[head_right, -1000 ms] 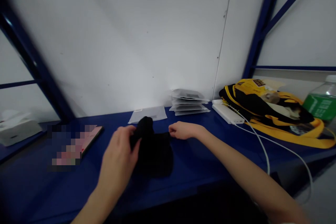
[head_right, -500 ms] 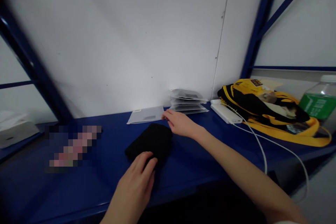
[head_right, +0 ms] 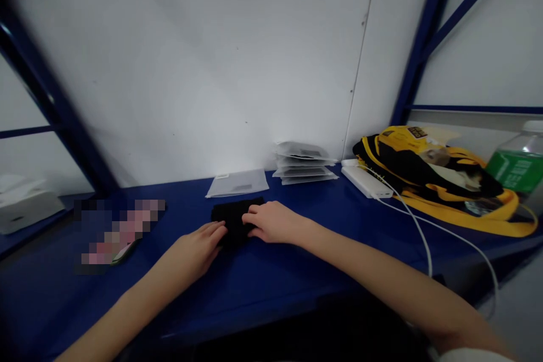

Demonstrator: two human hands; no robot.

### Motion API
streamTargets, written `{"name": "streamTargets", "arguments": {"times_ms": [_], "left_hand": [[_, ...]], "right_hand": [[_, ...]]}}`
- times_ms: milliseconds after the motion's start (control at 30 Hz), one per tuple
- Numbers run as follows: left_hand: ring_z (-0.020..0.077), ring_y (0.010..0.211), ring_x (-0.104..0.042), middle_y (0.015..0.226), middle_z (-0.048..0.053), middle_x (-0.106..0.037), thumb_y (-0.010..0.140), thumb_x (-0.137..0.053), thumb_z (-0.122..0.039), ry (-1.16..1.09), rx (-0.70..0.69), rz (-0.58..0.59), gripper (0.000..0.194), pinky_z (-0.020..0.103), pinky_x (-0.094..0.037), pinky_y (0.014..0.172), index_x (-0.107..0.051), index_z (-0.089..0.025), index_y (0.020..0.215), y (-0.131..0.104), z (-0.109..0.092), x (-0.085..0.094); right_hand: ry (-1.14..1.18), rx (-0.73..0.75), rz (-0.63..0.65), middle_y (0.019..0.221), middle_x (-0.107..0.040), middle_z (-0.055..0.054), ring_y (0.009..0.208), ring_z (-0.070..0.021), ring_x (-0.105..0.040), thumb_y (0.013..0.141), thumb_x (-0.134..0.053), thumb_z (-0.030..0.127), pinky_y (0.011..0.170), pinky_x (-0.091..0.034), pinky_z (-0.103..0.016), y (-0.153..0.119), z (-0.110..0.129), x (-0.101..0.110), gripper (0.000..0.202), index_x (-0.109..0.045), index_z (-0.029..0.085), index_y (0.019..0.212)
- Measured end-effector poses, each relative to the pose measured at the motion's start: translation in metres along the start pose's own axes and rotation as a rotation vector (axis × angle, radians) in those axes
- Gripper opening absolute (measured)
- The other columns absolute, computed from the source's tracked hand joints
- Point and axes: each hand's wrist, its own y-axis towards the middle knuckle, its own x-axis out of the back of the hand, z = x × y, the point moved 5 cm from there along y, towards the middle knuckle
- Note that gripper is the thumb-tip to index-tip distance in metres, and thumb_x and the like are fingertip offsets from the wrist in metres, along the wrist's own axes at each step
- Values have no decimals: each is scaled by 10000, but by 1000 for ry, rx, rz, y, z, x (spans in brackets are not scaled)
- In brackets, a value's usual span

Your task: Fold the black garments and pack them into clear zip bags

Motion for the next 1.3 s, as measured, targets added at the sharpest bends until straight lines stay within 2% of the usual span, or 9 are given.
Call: {"name": "streamTargets", "arguments": {"times_ms": [167,300,500,667,800,933,1100,1200,1300], "left_hand": [[200,914,-548,947,78,-593,765,-380,-24,97,-145,47,271,285,-475,723,-517,-164,953,10,4,-3],[213,878,-536,906,85,-577,777,-400,-62,109,-222,43,197,309,-464,710,-496,-152,924,17,9,-5],[191,893,-528,896,53,-578,739,-460,-82,-19,-219,2,165,282,-438,732,-482,-174,874,22,19,-5],[176,829,-557,853,34,-581,744,-454,-108,-84,-144,-66,146,268,-439,695,-508,-183,857,22,24,-1],[181,861,-566,918,47,-577,786,-451,-177,-111,-124,-106,190,276,-458,707,-503,-186,968,19,26,0],[208,979,-540,1050,82,-557,803,-490,-275,-79,-223,-116,326,307,-465,774,-433,-173,1107,13,22,3],[230,1149,-443,1304,108,-422,799,-482,-180,95,-374,-189,449,366,-393,933,-346,-187,1227,9,17,5],[255,1145,-447,1350,113,-370,775,-472,-104,234,-403,-208,441,395,-417,906,-392,-211,1195,10,16,-1],[266,1131,-457,1308,136,-417,742,-465,-43,310,-444,-218,376,377,-465,843,-470,-191,1088,11,14,-5]], "right_hand": [[-47,-33,10,979,-592,-50,727,-156,-589,830,-475,258,626,-382,-251,4,-2,-2,223,-567,224,1030],[-45,-32,-15,962,-608,-36,744,-160,-591,839,-458,281,630,-377,-253,2,-5,-1,216,-570,223,1015],[-113,13,-5,870,-623,-57,715,-187,-588,786,-496,498,614,-375,-275,4,2,2,381,-577,164,949],[-244,92,15,826,-618,-73,733,-185,-585,832,-477,304,653,-371,-290,13,7,-7,210,-559,131,919],[-215,120,-15,870,-619,-64,757,-171,-583,829,-472,240,651,-368,-274,12,2,-9,162,-554,142,928],[-146,79,-32,877,-626,-48,749,-157,-588,816,-484,230,617,-360,-249,9,-6,-4,170,-575,164,943],[-31,-3,-42,916,-648,-35,772,-155,-595,802,-497,228,639,-372,-241,8,-19,3,184,-603,185,946],[20,-32,-42,911,-658,-29,792,-159,-596,797,-495,227,656,-377,-241,7,-23,5,188,-608,190,942],[11,-66,-28,902,-660,-36,774,-170,-601,793,-488,245,642,-379,-249,4,-21,7,200,-604,190,946]]}}
